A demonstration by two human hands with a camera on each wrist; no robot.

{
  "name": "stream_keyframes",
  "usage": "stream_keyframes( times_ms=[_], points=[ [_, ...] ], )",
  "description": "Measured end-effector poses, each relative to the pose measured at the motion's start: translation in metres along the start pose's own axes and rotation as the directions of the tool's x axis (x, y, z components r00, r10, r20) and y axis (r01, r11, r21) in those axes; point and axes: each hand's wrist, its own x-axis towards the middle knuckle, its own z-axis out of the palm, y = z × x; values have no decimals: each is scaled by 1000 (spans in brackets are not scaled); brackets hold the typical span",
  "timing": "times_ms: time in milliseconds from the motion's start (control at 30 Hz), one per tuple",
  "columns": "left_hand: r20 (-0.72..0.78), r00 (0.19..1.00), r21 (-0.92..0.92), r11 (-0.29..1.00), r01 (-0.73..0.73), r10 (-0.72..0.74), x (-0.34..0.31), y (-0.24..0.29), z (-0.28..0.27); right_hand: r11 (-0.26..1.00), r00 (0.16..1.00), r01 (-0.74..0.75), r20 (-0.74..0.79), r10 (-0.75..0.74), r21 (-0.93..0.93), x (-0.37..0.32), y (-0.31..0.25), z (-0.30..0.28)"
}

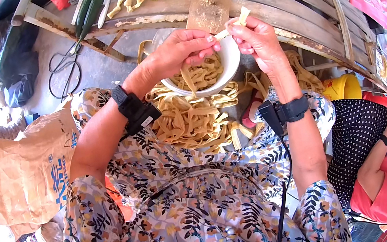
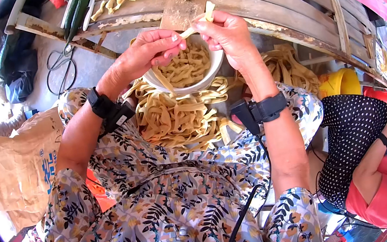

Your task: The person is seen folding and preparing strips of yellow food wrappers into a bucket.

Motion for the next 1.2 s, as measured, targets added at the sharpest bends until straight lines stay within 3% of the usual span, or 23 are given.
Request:
stream_keyframes(
  times_ms=[100,267,433,567,633,667,767,900,1000,1100,1200],
  points=[
    [48,997,-90,994,56,-52,0,1,-5,986,992,9,-119,-29,-166,-2,-1,7],
    [116,992,-166,983,74,-55,3,-2,-12,952,984,114,-97,-146,-285,-2,-5,4],
    [149,987,-142,987,75,-53,3,-1,-15,875,930,184,-208,-302,-447,-6,-8,7],
    [198,979,-124,989,82,-56,4,1,-18,807,905,213,-200,-375,-551,-6,-11,4],
    [92,995,179,982,-52,36,3,1,-12,751,912,183,-176,-371,-635,-4,-10,0],
    [50,994,331,938,-105,94,4,3,-9,773,918,197,-164,-362,-604,-4,-10,1],
    [-29,978,479,861,-169,208,16,5,1,847,938,215,-141,-318,-486,-2,-4,14],
    [-105,985,244,964,-110,139,20,7,5,934,948,193,-187,-256,-302,0,0,26],
    [-130,982,219,970,-106,137,24,4,2,969,962,194,-162,-218,-150,1,1,23],
    [-66,986,56,987,-152,156,26,1,1,986,976,167,-142,-167,-8,-1,-5,23],
    [-20,988,52,987,-154,155,25,1,3,992,986,106,-136,-97,64,-2,-7,22]
  ],
)
